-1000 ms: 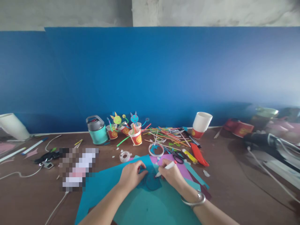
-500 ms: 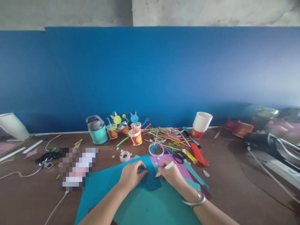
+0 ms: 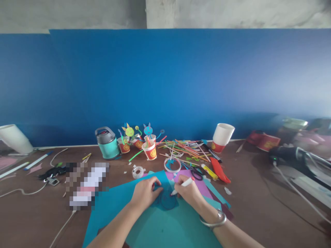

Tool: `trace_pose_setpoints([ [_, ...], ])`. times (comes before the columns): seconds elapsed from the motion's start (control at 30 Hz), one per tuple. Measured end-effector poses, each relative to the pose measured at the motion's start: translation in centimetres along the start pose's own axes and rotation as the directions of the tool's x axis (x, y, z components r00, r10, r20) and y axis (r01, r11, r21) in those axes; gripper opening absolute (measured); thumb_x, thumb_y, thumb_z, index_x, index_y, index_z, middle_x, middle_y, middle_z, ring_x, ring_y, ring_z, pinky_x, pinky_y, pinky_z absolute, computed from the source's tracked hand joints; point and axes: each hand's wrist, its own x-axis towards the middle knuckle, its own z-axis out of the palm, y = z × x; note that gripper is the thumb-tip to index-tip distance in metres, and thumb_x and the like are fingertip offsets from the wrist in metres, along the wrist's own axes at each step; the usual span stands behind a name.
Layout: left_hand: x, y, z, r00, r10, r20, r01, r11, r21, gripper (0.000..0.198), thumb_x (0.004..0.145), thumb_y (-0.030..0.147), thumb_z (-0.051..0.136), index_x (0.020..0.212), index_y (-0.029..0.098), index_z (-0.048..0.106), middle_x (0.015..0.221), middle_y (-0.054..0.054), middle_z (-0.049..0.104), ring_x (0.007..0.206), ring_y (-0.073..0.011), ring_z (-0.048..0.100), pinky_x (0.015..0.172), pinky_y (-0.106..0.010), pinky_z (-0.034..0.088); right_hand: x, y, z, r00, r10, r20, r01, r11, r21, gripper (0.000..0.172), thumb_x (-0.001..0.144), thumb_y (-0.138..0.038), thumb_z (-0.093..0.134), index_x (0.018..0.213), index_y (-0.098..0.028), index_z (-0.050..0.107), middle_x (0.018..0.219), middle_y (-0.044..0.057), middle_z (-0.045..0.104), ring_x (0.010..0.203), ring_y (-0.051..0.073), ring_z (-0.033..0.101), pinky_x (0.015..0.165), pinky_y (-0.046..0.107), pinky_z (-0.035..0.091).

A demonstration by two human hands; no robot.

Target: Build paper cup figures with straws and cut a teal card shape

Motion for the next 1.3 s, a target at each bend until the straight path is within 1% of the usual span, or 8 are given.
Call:
trace_pose_setpoints([
  [0.13, 0.15, -0.06, -0.06, 0.999, -0.034, -0.016, 0.034, 0.999, 0.030, 0.010, 0.081, 0.032, 0.063, 0.087, 0.024, 0.067, 0.062, 0.004, 0.059, 0.063, -0.0144, 0.059, 0.055, -0.022, 0.029, -0.32, 0.03, 0.02, 0.999, -0.039, 0.016, 0.038, 0.999, 0.028, 0.017, 0.069, -0.024, 0.050, 0.057, -0.023, 0.038, 0.039, -0.007, 0.049, 0.039, 0.010, 0.047, 0.040, 0.019, 0.031],
  [0.23, 0.28, -0.25, -0.12, 0.998, -0.049, -0.026, 0.050, 0.998, 0.045, 0.013, 0.082, 0.034, 0.062, 0.090, 0.024, 0.067, 0.063, 0.004, 0.059, 0.064, -0.0143, 0.059, 0.056, -0.022, 0.030, -0.49, -0.09, 0.13, 0.997, -0.038, 0.067, 0.037, 0.999, 0.012, 0.017, 0.068, -0.024, 0.050, 0.056, -0.023, 0.037, 0.038, -0.007, 0.048, 0.038, 0.010, 0.048, 0.039, 0.018, 0.029],
  [0.33, 0.32, -0.33, -0.19, 0.998, -0.050, -0.025, 0.051, 0.998, 0.049, 0.015, 0.082, 0.037, 0.062, 0.091, 0.025, 0.066, 0.065, 0.004, 0.060, 0.064, -0.0138, 0.059, 0.056, -0.022, 0.030, -0.56, -0.26, 0.23, 0.995, -0.032, 0.095, 0.034, 0.999, -0.011, 0.017, 0.068, -0.023, 0.050, 0.057, -0.022, 0.038, 0.039, -0.007, 0.049, 0.039, 0.009, 0.049, 0.040, 0.018, 0.029],
  [0.6, 0.37, -0.26, -0.21, 0.999, -0.051, -0.006, 0.052, 0.998, 0.048, 0.017, 0.082, 0.039, 0.062, 0.090, 0.024, 0.066, 0.065, 0.004, 0.060, 0.061, -0.0136, 0.057, 0.054, -0.022, 0.029, -0.74, -0.69, 0.39, 0.996, 0.002, 0.086, 0.000, 1.000, -0.025, 0.017, 0.067, -0.023, 0.051, 0.056, -0.022, 0.038, 0.039, -0.006, 0.052, 0.038, 0.010, 0.048, 0.039, 0.018, 0.027],
  [0.9, 0.33, -0.35, -0.13, 0.999, -0.050, -0.013, 0.051, 0.998, 0.036, 0.017, 0.082, 0.038, 0.062, 0.090, 0.024, 0.065, 0.065, 0.004, 0.059, 0.060, -0.0134, 0.056, 0.053, -0.022, 0.028, -0.75, -0.52, 0.50, 0.997, -0.026, 0.074, 0.029, 0.999, -0.043, 0.017, 0.067, -0.022, 0.052, 0.055, -0.022, 0.039, 0.039, -0.006, 0.051, 0.039, 0.009, 0.046, 0.040, 0.018, 0.028],
  [1.3, 0.39, -0.47, 0.05, 0.999, -0.049, -0.020, 0.050, 0.998, 0.042, 0.016, 0.082, 0.039, 0.061, 0.089, 0.025, 0.065, 0.061, 0.005, 0.056, 0.058, -0.0128, 0.056, 0.052, -0.022, 0.026, -0.67, -0.24, 0.66, 0.997, -0.011, 0.072, 0.015, 0.999, -0.046, 0.017, 0.068, -0.020, 0.051, 0.056, -0.022, 0.039, 0.038, -0.007, 0.049, 0.038, 0.010, 0.048, 0.039, 0.018, 0.028],
])
